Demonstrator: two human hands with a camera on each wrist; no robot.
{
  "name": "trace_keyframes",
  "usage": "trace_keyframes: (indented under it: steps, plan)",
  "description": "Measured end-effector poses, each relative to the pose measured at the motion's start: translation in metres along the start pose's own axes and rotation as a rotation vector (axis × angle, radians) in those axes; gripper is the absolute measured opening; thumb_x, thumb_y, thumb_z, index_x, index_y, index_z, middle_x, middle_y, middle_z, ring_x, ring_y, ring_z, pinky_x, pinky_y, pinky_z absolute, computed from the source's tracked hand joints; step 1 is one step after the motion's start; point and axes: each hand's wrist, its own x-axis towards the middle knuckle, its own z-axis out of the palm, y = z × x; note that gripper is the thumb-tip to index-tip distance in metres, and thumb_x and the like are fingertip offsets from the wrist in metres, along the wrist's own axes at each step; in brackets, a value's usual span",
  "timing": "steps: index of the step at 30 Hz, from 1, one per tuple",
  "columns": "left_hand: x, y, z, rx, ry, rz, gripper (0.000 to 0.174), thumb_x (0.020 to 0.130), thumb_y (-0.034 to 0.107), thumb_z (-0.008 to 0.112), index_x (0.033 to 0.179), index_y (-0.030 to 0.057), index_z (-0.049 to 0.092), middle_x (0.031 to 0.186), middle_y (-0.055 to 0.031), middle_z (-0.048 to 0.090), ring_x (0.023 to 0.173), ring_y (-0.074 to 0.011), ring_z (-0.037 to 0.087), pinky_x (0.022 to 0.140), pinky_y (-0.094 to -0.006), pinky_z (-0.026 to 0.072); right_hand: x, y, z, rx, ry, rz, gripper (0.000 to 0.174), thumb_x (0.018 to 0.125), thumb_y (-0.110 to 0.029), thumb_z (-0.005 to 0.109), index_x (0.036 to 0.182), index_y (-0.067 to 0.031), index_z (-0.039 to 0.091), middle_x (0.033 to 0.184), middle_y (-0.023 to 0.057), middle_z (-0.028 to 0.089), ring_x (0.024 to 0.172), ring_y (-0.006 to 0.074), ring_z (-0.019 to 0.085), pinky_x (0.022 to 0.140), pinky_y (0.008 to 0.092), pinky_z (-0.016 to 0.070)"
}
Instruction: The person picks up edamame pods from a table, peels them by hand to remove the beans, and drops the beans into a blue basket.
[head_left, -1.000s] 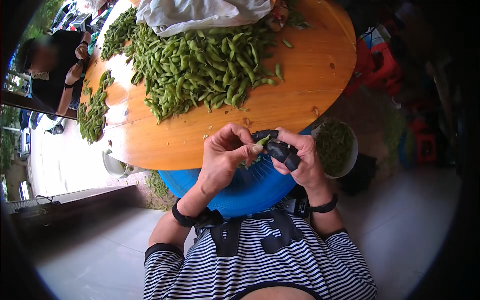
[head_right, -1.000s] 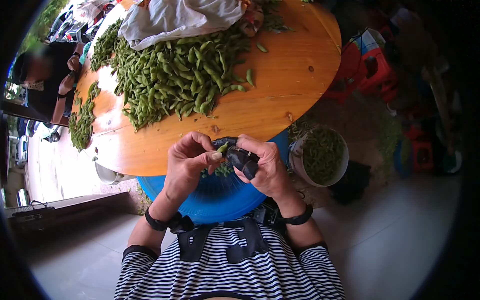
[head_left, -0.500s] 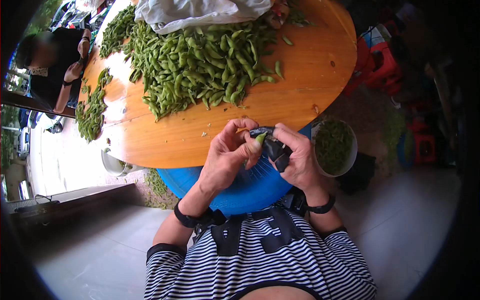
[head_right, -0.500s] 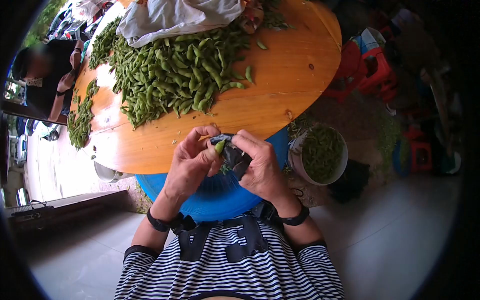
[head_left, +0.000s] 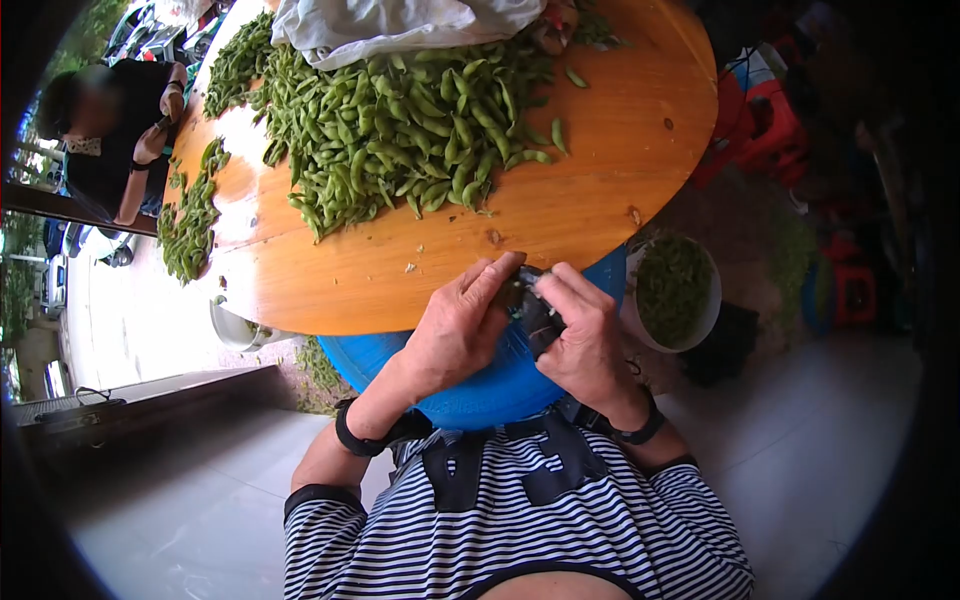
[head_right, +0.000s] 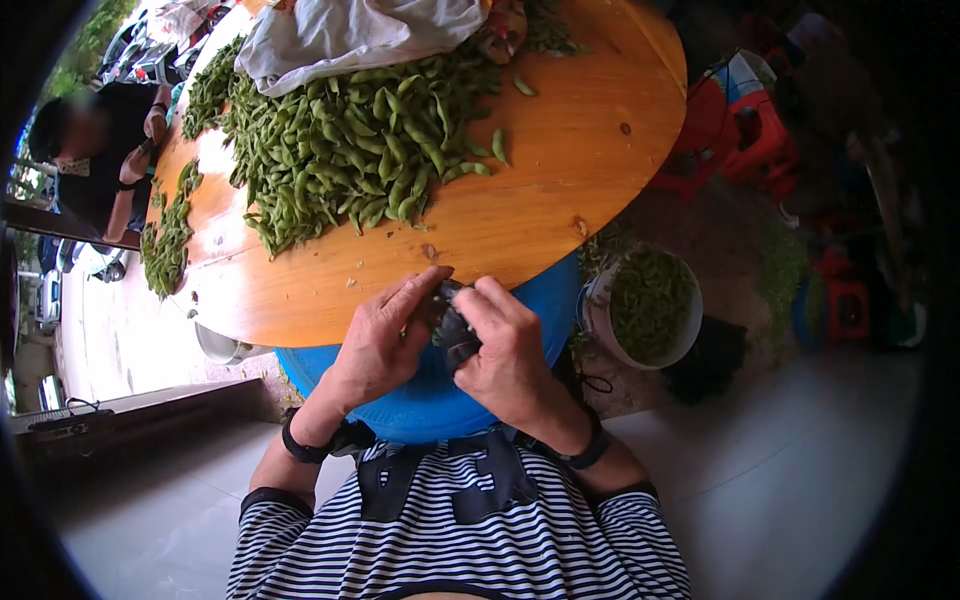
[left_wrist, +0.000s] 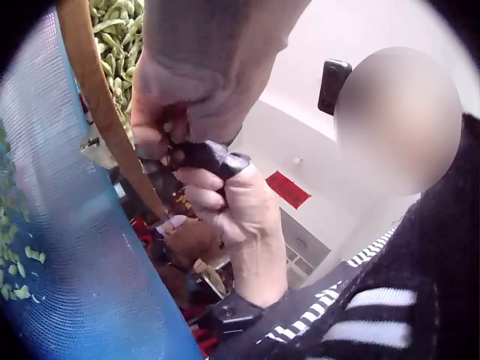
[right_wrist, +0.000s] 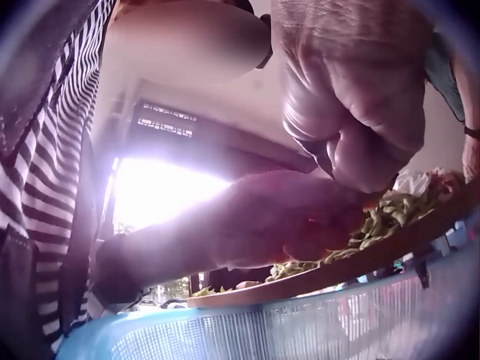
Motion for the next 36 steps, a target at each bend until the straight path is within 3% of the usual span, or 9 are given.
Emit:
trace_keyframes:
  steps: [2, 5, 10, 16, 22, 26, 30, 34, 36]
  plan:
    - [0.004, 0.005, -0.013, -0.391, -0.255, -0.229, 0.060, 0.078, -0.010, 0.052, 0.136, 0.0023, 0.046, 0.093, -0.0138, 0.068, 0.085, -0.0333, 0.066, 0.079, -0.0363, 0.0528, -0.002, 0.003, -0.013, 0.018, -0.019, 0.036, 0.027, 0.060, 0.007, 0.059, 0.086, 0.0019, 0.052, 0.080, 0.0153, 0.049, 0.071, 0.0373, 0.054, 0.060, 0.0407, 0.0436]
    - [0.016, 0.016, -0.032, -0.330, -0.421, -0.297, 0.054, 0.079, -0.009, 0.054, 0.131, 0.0044, 0.053, 0.091, -0.0097, 0.070, 0.082, -0.0269, 0.067, 0.077, -0.0332, 0.0530, -0.008, 0.012, -0.057, -0.101, -0.040, 0.085, 0.034, 0.056, 0.008, 0.058, 0.090, 0.0006, 0.058, 0.080, 0.0137, 0.051, 0.070, 0.0340, 0.056, 0.061, 0.0371, 0.0435]
    - [0.053, -0.024, -0.037, 0.357, 0.082, -0.089, 0.023, 0.081, -0.001, 0.063, 0.103, 0.0035, 0.069, 0.081, -0.0070, 0.067, 0.066, -0.0266, 0.063, 0.066, -0.0332, 0.0527, -0.032, 0.034, -0.139, -0.465, -0.063, 0.331, 0.029, 0.062, 0.010, 0.048, 0.090, 0.0052, 0.053, 0.082, 0.0245, 0.055, 0.080, 0.0465, 0.054, 0.069, 0.0393, 0.0455]
    - [0.063, -0.052, -0.025, 0.665, -0.046, -0.015, 0.020, 0.077, 0.004, 0.065, 0.095, 0.0066, 0.071, 0.093, -0.0071, 0.062, 0.086, -0.0249, 0.061, 0.067, -0.0382, 0.0507, -0.026, 0.035, -0.129, -0.475, 0.087, 0.349, 0.030, 0.065, 0.011, 0.049, 0.093, 0.0045, 0.055, 0.083, 0.0236, 0.057, 0.080, 0.0449, 0.056, 0.070, 0.0388, 0.0463]
    - [0.050, -0.033, -0.021, 0.178, 0.186, -0.155, 0.008, 0.085, 0.007, 0.066, 0.093, 0.0047, 0.069, 0.082, -0.0023, 0.061, 0.072, -0.0163, 0.060, 0.063, -0.0291, 0.0482, -0.002, 0.025, -0.058, 0.081, 0.083, 0.151, 0.029, 0.068, 0.006, 0.054, 0.097, 0.0040, 0.060, 0.080, 0.0145, 0.059, 0.074, 0.0268, 0.062, 0.066, 0.0327, 0.0464]
    - [0.026, -0.004, -0.012, -0.875, 0.057, -0.619, 0.014, 0.093, 0.015, 0.065, 0.087, 0.0021, 0.064, 0.074, 0.0045, 0.058, 0.067, -0.0019, 0.048, 0.059, -0.0179, 0.0393, 0.011, 0.013, -0.021, 0.498, -0.123, 0.351, 0.019, 0.079, -0.001, 0.058, 0.097, 0.0050, 0.061, 0.075, 0.0033, 0.058, 0.067, 0.0093, 0.055, 0.061, 0.0238, 0.0442]
    - [0.009, 0.001, 0.002, -0.982, 0.151, -0.645, 0.012, 0.093, 0.012, 0.066, 0.089, 0.0016, 0.063, 0.077, 0.0021, 0.062, 0.069, -0.0030, 0.053, 0.061, -0.0177, 0.0434, 0.010, 0.008, -0.006, 0.945, -0.140, 0.418, 0.017, 0.091, -0.013, 0.059, 0.097, 0.0022, 0.062, 0.065, -0.0035, 0.051, 0.057, 0.0019, 0.046, 0.050, 0.0190, 0.0374]
    - [0.003, 0.007, 0.013, -0.949, 0.289, -0.523, 0.009, 0.092, 0.009, 0.065, 0.092, 0.0005, 0.063, 0.082, -0.0017, 0.066, 0.078, -0.0061, 0.061, 0.070, -0.0191, 0.0514, 0.010, 0.008, -0.002, 0.921, -0.136, 0.441, 0.019, 0.092, -0.016, 0.058, 0.098, 0.0017, 0.061, 0.064, -0.0035, 0.050, 0.056, 0.0012, 0.044, 0.047, 0.0182, 0.0346]
    - [0.003, 0.008, 0.014, -1.017, 0.307, -0.627, 0.010, 0.094, 0.012, 0.062, 0.088, 0.0044, 0.063, 0.070, 0.0023, 0.058, 0.055, -0.0038, 0.042, 0.049, -0.0191, 0.0303, 0.010, 0.011, -0.003, 0.893, -0.165, 0.334, 0.023, 0.092, -0.019, 0.058, 0.098, 0.0037, 0.061, 0.062, -0.0041, 0.048, 0.054, 0.0014, 0.043, 0.046, 0.0177, 0.0340]
